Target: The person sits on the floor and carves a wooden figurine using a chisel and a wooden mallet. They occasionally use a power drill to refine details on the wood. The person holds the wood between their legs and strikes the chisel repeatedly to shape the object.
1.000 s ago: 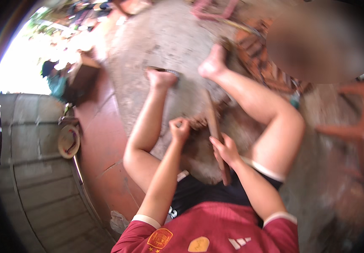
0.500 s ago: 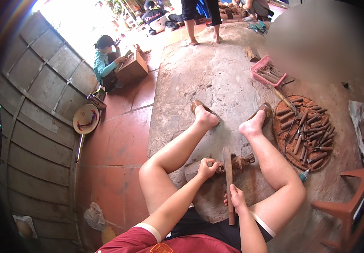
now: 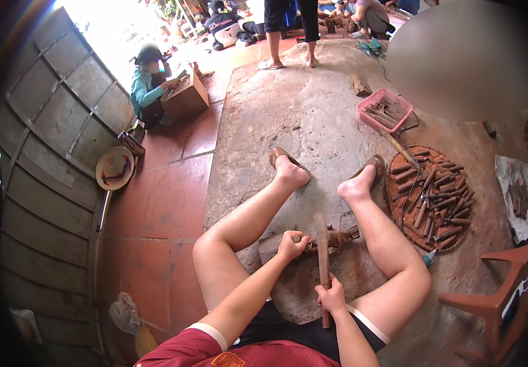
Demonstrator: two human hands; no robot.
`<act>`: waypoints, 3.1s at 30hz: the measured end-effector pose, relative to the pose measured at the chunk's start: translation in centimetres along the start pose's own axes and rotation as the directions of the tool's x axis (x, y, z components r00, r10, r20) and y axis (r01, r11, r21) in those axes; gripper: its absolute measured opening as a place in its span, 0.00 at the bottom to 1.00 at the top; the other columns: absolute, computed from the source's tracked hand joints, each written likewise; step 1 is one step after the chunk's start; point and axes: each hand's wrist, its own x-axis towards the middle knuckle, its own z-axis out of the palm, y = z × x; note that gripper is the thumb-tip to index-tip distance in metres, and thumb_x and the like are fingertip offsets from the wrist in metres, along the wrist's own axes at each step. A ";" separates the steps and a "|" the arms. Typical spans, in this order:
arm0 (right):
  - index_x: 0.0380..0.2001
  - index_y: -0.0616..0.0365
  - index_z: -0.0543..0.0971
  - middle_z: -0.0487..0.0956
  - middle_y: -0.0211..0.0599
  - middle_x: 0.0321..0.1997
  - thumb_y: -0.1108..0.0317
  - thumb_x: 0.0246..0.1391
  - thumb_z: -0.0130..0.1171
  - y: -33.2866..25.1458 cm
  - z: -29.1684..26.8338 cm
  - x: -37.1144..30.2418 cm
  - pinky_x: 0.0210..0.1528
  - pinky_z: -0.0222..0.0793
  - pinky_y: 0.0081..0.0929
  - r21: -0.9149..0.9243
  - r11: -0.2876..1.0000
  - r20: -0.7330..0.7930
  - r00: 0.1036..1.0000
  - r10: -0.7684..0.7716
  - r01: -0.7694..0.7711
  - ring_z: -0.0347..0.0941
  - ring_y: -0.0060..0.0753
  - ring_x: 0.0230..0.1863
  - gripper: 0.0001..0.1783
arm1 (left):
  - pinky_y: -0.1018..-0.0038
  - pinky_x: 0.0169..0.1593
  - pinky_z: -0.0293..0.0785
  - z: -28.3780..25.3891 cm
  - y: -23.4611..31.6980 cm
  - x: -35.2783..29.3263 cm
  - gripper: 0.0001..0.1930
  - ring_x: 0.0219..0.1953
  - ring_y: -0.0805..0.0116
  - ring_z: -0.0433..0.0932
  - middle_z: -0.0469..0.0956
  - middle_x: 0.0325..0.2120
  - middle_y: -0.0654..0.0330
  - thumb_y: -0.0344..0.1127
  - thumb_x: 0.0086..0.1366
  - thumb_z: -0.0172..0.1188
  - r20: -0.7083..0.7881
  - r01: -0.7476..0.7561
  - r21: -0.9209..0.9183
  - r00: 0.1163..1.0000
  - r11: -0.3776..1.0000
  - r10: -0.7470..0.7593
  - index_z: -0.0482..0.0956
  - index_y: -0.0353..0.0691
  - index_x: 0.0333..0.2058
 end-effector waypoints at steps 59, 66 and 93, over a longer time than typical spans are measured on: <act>0.44 0.74 0.70 0.79 0.59 0.27 0.60 0.54 0.58 -0.6 1.2 1.4 0.33 0.76 0.37 -0.495 0.849 -0.121 0.982 0.146 -0.187 0.80 0.48 0.24 0.25 | 0.64 0.28 0.70 0.5 -0.3 -0.3 0.14 0.19 0.52 0.74 0.70 0.17 0.39 0.38 0.52 0.57 -0.068 -0.066 -0.052 0.996 0.996 0.062 0.77 0.30 0.23; 0.43 0.74 0.71 0.76 0.70 0.42 0.58 0.50 0.60 1.5 1.0 2.4 0.52 0.70 0.45 -0.540 0.831 -0.156 0.986 0.056 -0.133 0.72 0.65 0.50 0.27 | 0.61 0.30 0.72 0.8 0.6 -0.5 0.14 0.25 0.42 0.77 0.72 0.18 0.38 0.40 0.52 0.56 -0.142 0.013 -0.017 0.990 1.000 -0.015 0.78 0.31 0.23; 0.42 0.72 0.68 0.78 0.51 0.24 0.65 0.55 0.57 5.1 0.1 4.3 0.18 0.73 0.33 -0.585 0.811 -0.105 0.992 -0.072 -0.003 0.77 0.38 0.17 0.19 | 0.64 0.27 0.69 0.6 0.0 -0.2 0.12 0.18 0.49 0.73 0.70 0.17 0.39 0.37 0.50 0.56 -0.130 -0.077 -0.038 0.989 0.996 0.071 0.77 0.31 0.22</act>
